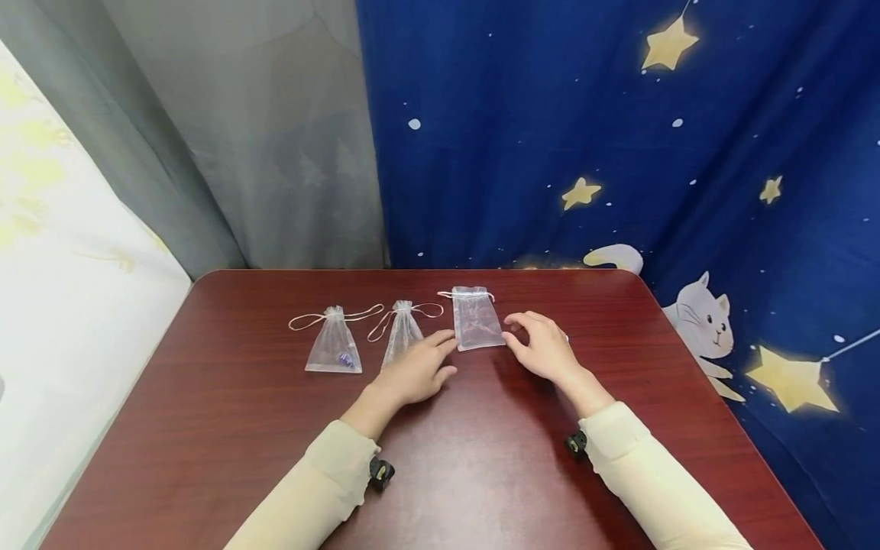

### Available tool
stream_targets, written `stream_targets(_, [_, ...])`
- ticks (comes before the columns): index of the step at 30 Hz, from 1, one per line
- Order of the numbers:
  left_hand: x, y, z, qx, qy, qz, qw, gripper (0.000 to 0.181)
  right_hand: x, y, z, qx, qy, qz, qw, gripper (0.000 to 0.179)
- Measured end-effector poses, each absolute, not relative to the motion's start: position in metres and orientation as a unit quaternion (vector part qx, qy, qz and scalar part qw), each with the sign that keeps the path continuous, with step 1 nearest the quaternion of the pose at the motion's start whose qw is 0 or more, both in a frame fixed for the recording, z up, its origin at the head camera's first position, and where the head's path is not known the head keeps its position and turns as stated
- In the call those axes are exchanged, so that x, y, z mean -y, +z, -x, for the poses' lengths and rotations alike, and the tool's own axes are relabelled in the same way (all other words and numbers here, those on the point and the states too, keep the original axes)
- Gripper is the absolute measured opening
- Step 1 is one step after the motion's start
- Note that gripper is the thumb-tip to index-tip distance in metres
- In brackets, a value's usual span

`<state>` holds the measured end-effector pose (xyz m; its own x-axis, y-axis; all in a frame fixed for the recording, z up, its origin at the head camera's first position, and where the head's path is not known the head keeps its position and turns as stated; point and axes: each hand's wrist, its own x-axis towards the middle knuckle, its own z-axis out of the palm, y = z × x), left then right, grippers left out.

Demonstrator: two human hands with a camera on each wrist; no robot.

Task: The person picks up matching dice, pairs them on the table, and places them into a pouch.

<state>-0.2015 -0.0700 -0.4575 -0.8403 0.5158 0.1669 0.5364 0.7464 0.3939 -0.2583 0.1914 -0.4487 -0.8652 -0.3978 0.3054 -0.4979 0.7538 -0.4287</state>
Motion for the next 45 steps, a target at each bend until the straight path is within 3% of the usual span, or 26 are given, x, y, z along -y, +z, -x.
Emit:
stream_targets(8, [0.053,-0.467,0.211,0.94,-0.169,0.295,-0.039,0.061,-0.221,-0.457,0.265,0.95,0.195,-0.218,0.107,0.027])
stream_targets(28, [0.057,-0.477,0.201,0.944,-0.125,0.298,-0.071,0.068,-0.263,-0.474,0.281,0.982,0.118,-0.137,0.047,0.037])
stream_targets(37, [0.057,-0.477,0.197,0.941,-0.127,0.305,-0.072,0.066,-0.271,-0.476,0.285,0.984,0.116,-0.136,0.027,0.03])
stream_targets(45, [0.06,-0.476,0.197,0.941,-0.136,0.302,-0.073,0.066,-0.272,-0.475,0.284,0.982,0.132,-0.136,0.018,0.008])
